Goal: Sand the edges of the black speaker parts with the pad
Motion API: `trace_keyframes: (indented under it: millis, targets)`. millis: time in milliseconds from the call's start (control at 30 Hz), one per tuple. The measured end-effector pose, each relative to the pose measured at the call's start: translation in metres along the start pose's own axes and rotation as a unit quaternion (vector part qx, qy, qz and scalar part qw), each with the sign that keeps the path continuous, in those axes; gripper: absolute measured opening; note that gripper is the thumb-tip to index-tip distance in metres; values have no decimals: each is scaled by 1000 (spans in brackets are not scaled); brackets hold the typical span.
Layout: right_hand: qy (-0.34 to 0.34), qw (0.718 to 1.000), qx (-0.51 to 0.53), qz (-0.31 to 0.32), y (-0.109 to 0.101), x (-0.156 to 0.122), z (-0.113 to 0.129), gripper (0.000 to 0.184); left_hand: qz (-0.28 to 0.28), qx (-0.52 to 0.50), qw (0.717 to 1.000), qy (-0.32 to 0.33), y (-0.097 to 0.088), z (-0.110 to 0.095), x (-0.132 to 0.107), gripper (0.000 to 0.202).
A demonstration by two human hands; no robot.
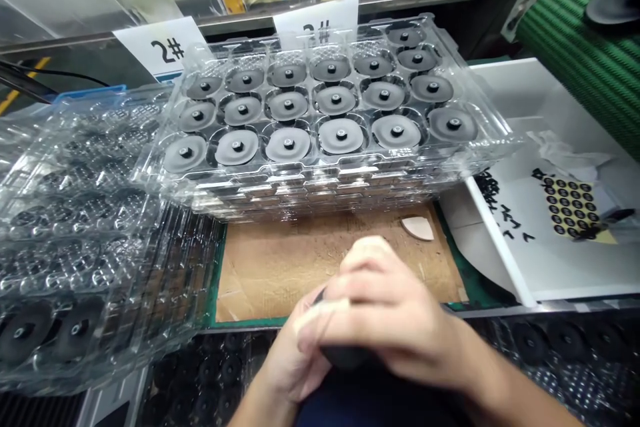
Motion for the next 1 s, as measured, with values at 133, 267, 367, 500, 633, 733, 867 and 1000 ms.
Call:
trace_keyframes:
  millis: [133,267,367,500,633,733,867,1000]
  targets:
    - [242,970,-1,-33,0,-18,-62,28,76,-68,995,-14,4,-4,0,57]
    - [401,916,-8,4,35,-63,-120,33,97,-95,991,-10,-1,-5,-1,55]
    - [418,907,-39,-12,59,-95,-137,23,89,-103,991,-13,-7,-3,0,55]
    - [438,896,-73,-28,72,-121,-135,29,52,-109,992,-22,-16,-2,3,55]
    - [438,895,-82,-30,72,-124,-136,34,18,-109,994,-24,-20,-3,8,51]
    - [431,898,-75,-51,58,-106,-137,32,8,-112,993,-27,-18,-2,10,49]
    - [395,911,-53,-101,26,-58,-98,28,-13,-102,995,-20,-18,1,9,52]
    - [222,973,-13,-65,18,-12,-25,24,-43,-53,998,-5,-20,3,6,59]
Point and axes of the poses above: each hand's wrist, its own x-axis towards the middle knuckle, its own y-axis out of the palm, z = x × y, the point moved 5 cm from there along x, towards the middle knuckle, and after that the axes turned 8 degrees about y, right-handed, at the moved point
